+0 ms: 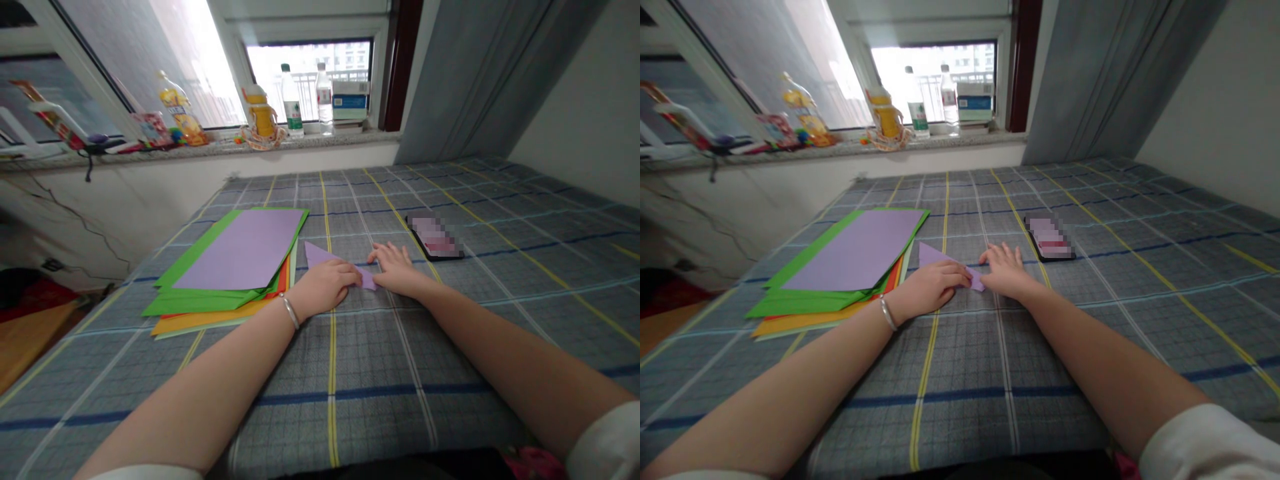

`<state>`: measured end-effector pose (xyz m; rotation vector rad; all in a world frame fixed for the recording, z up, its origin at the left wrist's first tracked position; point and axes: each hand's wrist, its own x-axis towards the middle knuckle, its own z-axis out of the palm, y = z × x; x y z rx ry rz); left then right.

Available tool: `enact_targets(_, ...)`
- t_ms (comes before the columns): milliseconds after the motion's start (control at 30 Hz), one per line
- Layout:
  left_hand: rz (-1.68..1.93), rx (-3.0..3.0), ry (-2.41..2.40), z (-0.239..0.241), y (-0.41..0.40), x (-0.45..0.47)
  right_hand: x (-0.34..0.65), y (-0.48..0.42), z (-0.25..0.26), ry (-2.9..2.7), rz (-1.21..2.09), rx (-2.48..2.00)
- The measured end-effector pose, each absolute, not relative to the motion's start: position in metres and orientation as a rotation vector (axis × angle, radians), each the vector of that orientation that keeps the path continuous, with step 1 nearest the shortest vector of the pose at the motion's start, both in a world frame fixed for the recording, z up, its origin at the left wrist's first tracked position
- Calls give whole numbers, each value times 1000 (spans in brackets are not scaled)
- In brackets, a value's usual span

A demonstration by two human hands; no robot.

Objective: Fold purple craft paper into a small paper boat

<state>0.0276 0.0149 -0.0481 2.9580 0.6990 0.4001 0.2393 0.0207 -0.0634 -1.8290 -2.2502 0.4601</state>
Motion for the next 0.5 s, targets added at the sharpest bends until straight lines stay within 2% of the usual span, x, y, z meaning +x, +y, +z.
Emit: enact_targets(500,353,2928,765,-40,12,19,252,25,-68,-2251,484,-1789)
